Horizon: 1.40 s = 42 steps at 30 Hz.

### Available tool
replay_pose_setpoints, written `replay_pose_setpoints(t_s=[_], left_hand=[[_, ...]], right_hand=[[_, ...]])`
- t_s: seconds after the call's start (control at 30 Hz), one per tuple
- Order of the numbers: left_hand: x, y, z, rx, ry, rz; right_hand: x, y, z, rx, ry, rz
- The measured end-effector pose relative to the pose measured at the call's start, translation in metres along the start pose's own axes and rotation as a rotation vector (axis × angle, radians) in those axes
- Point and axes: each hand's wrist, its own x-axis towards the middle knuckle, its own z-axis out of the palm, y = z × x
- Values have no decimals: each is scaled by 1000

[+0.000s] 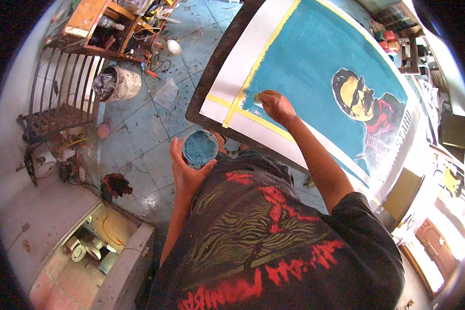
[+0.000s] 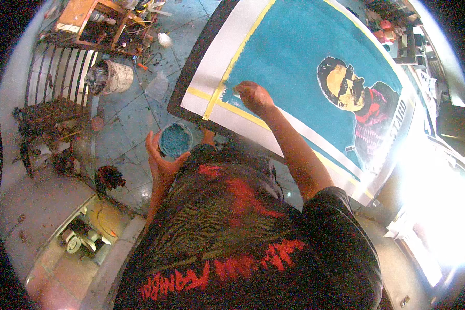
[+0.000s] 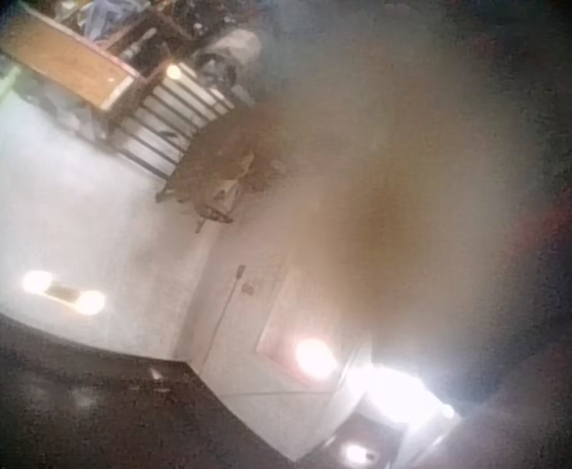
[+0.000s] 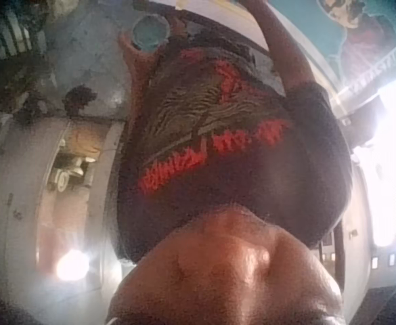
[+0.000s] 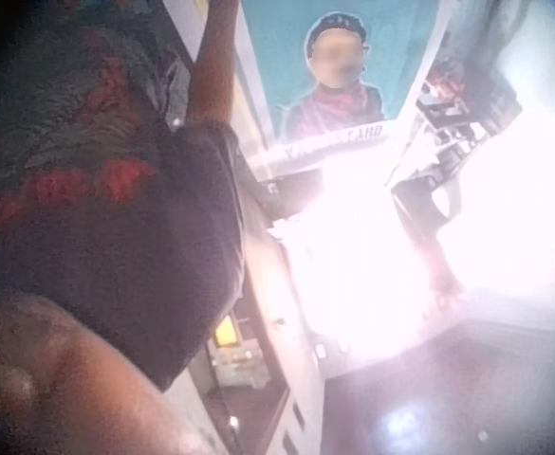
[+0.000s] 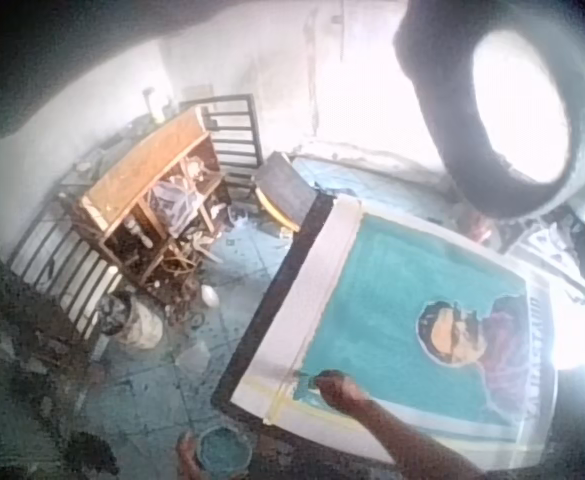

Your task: The person paints the border of a large poster with blue paint using a small brush. They hold a small container of paint in one hand and apply paint along the yellow taped edge of the poster with the other hand.

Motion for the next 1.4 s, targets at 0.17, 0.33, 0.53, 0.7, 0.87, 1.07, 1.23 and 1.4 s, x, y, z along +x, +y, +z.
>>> replay_pose_setpoints(t_s=[0.17, 0.33, 0.53, 0.7, 0.87, 1.07, 1.23, 1.4], left_hand=[[-2, -4, 3, -22, -7, -29], [1, 0, 6, 3, -21, -29], [2, 3, 7, -42, -29, -8], [0, 1, 8, -66, -22, -30], [1, -2, 9, -48, -26, 2], [2, 5, 6, -28, -13, -10], [3, 6, 6, -35, -6, -50], [4, 6, 4, -3, 9, -3]], right_hand=[[-19, -11, -2, -74, -178, 8], [-36, -5, 13, -92, -109, -33], [-36, -13, 9, -64, -82, 4], [-31, -18, 9, 3, -10, 5], [-23, -27, 3, 49, 127, -90], [-20, -21, 11, 60, 96, -76], [-17, -20, 11, 48, -17, -41], [-15, -10, 23, 13, -72, -38]])
